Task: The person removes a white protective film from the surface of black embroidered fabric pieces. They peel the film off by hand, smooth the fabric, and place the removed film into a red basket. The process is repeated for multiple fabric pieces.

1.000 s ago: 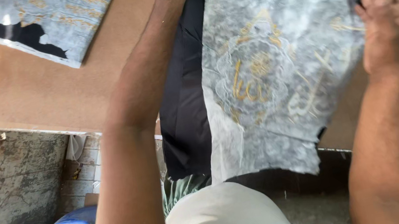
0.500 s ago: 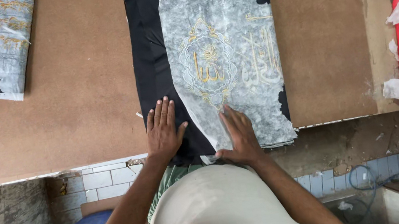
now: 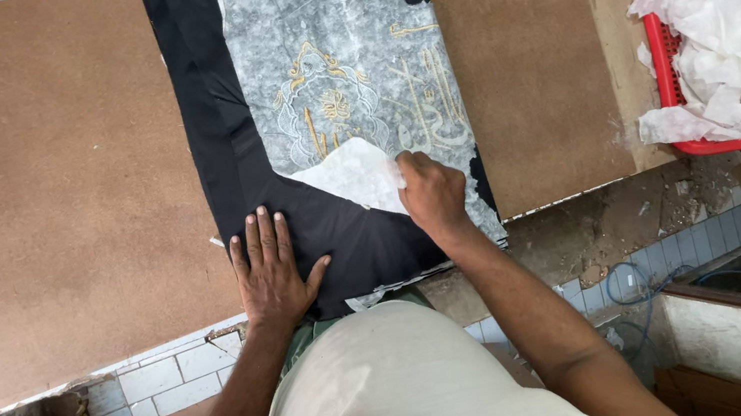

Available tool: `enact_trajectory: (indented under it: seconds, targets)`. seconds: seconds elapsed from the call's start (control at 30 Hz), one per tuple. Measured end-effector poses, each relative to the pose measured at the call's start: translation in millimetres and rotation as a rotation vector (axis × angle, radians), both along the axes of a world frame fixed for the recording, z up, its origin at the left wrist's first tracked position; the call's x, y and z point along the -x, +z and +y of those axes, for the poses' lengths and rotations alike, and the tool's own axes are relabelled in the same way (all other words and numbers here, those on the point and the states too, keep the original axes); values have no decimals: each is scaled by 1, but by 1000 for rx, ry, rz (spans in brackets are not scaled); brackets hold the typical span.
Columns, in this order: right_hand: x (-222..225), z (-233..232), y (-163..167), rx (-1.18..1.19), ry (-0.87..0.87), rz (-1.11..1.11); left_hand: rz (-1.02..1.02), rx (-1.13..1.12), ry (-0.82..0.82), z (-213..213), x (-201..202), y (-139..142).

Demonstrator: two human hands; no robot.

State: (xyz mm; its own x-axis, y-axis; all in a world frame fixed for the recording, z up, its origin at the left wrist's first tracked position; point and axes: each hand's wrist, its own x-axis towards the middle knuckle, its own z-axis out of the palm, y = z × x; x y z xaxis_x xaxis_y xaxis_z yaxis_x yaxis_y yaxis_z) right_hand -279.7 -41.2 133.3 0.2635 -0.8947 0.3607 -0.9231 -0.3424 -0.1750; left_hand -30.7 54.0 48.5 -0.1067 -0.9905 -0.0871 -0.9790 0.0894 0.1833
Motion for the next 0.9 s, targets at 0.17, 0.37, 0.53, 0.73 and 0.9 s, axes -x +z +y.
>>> enact_trajectory:
  seconds: [0.17,0.37,0.53,0.73,0.9]
  targets:
    - [19,-44,3,-43,-156,67,47,41,3,-1,1,1]
    - [113,-104,35,-107,-811,-381,-14,-5,7,-8,7,25]
    - [159,-74,39,-14,-715,-397,11,-237,111,-31,28,44]
    - [94,9,0,-96,-20,41,182,120,236,-72,62,16]
    - [95,-20,-48,-54,204,208,142,157,260,-88,82,-13]
